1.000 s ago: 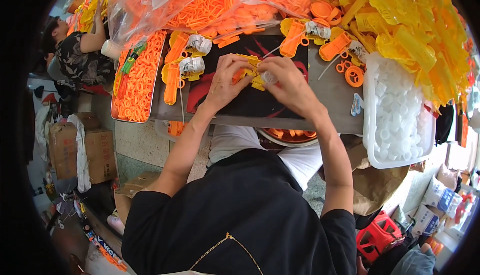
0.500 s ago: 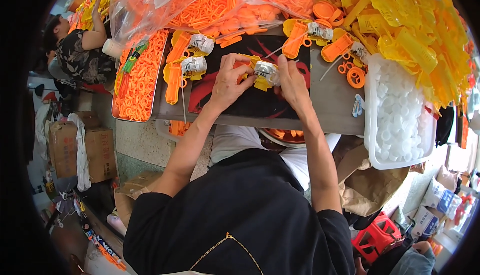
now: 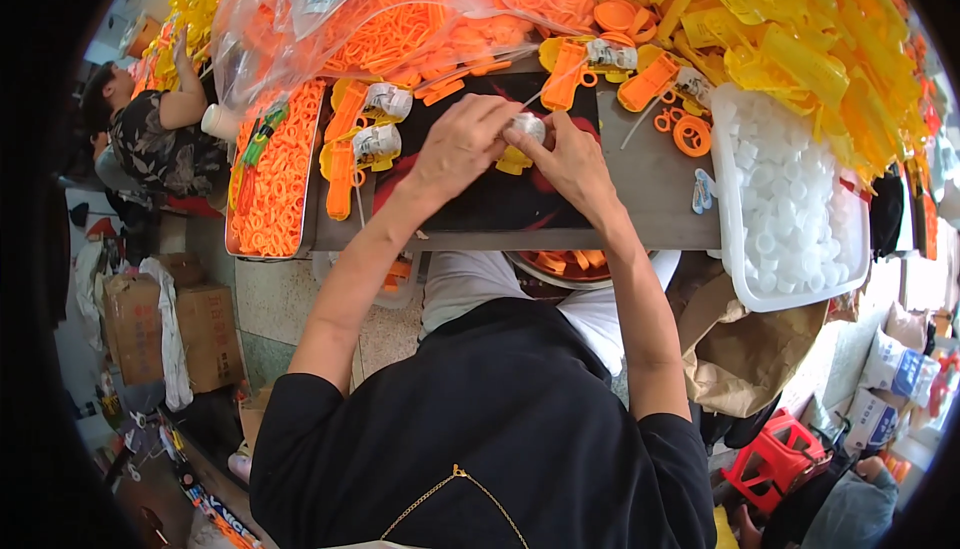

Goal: Assembling plastic toy components by hand at a workbench.

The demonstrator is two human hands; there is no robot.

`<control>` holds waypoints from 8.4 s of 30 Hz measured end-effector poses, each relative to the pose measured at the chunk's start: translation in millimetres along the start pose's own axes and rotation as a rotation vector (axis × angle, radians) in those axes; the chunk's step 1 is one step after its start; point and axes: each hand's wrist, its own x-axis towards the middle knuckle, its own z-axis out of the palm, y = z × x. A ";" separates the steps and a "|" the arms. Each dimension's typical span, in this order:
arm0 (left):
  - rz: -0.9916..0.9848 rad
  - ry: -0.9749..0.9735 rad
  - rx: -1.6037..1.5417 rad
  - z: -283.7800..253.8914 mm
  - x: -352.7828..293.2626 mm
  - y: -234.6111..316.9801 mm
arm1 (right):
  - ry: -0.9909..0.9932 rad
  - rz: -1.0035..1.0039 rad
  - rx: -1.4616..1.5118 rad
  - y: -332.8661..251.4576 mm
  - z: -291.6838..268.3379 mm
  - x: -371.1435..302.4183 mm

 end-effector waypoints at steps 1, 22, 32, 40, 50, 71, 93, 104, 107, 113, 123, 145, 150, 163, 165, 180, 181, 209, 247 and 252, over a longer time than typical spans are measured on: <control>-0.041 0.012 -0.139 -4.7 0.4 -4.6 | 0.009 0.008 0.002 6.4 -4.3 -3.1; -0.161 0.088 -0.370 14.5 -21.2 -21.4 | 0.526 -0.365 -0.191 11.8 61.1 -25.3; -0.157 0.131 -0.387 15.1 -24.9 -23.7 | 0.410 -0.139 0.024 22.8 94.4 1.7; -0.137 0.117 -0.390 14.6 -24.8 -24.6 | 0.373 -0.110 -0.060 23.3 91.3 4.0; -0.093 0.047 -0.306 14.9 -22.6 -22.0 | 0.380 -0.161 0.263 28.8 68.8 -11.2; -0.060 -0.170 -0.498 -40.9 -1.0 -33.8 | 0.078 -0.444 0.131 -7.7 15.5 -6.9; -0.094 -0.145 -0.446 -34.9 6.5 -18.8 | 0.221 -0.384 0.197 -19.9 26.5 -3.8; -0.143 0.028 -0.297 -1.3 -33.3 -1.5 | 0.611 -0.367 -0.389 53.3 -21.0 -24.3; -0.187 0.076 -0.220 4.0 -28.9 5.0 | 0.759 -0.108 -0.882 79.9 -60.8 -0.8; -0.231 0.301 -0.205 11.6 -23.9 2.6 | 0.752 -0.173 -0.970 98.7 -70.0 7.2; -0.397 0.122 0.145 -1.5 -50.1 25.9 | -0.210 0.323 0.649 29.1 8.7 -40.5; -0.346 0.275 -0.082 22.0 -59.0 10.3 | 0.471 -0.729 -0.346 -0.6 56.9 -58.9; -0.340 0.265 -0.096 19.0 -57.4 14.0 | 0.427 -0.708 -0.491 3.8 67.8 -51.4; -0.401 0.185 -0.264 12.6 -53.9 2.2 | 0.333 -0.801 -0.603 7.9 55.9 -49.9; -0.376 0.244 -0.261 14.6 -54.0 3.0 | 0.361 -0.792 -0.601 8.9 59.5 -53.6; -0.464 0.200 -0.307 14.2 -49.9 0.2 | 0.136 -0.964 -0.692 21.3 29.6 -33.6; -0.463 0.197 -0.312 14.8 -50.7 -0.4 | 0.106 -0.969 -0.703 21.1 31.1 -34.3; -0.221 0.192 0.018 -8.4 -39.4 8.2 | 0.426 -0.609 -0.519 11.5 63.2 -18.6; -0.299 0.029 0.170 8.7 -71.0 14.5 | 0.552 -0.342 -0.321 34.2 10.0 45.8; -0.331 0.087 0.164 50.3 -6.8 -7.1 | 0.618 -0.336 -0.325 41.5 28.8 48.2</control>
